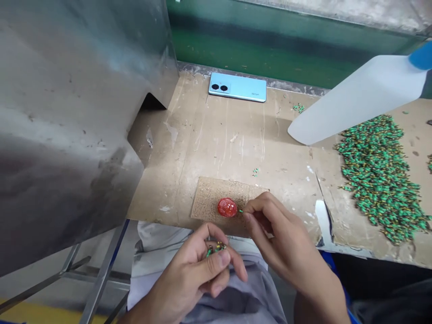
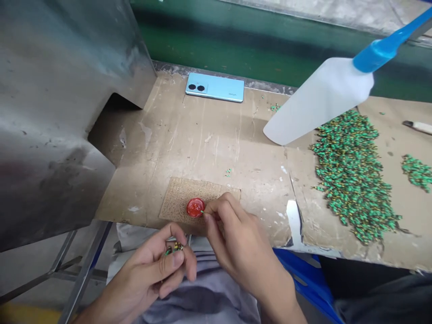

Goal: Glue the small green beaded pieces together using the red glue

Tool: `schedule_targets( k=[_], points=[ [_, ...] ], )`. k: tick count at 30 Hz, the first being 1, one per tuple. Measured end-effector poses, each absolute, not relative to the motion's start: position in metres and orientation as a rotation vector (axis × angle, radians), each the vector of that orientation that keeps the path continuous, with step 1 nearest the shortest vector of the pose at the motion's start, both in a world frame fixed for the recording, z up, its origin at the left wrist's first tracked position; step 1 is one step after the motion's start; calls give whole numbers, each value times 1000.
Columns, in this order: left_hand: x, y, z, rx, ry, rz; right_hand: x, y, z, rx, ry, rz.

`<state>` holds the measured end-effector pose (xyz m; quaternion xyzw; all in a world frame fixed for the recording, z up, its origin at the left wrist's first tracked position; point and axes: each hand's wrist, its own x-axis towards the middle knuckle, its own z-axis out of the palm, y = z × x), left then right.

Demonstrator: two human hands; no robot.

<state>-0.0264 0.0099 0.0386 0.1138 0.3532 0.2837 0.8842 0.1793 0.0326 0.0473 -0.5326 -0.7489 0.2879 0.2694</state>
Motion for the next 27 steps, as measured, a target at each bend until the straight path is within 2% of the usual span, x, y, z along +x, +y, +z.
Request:
schedule_targets(
  k=[8, 18, 27],
  points=[
    [-36, 12, 32, 245, 775, 577, 178, 48, 47, -1442, -2251, 632],
    [-32, 9, 26, 324, 803, 594, 178, 52, 51, -1450, -2318, 614],
    [-22, 2, 25, 978, 1049, 412, 217, 28, 60, -1610, -2081, 735]
  ],
)
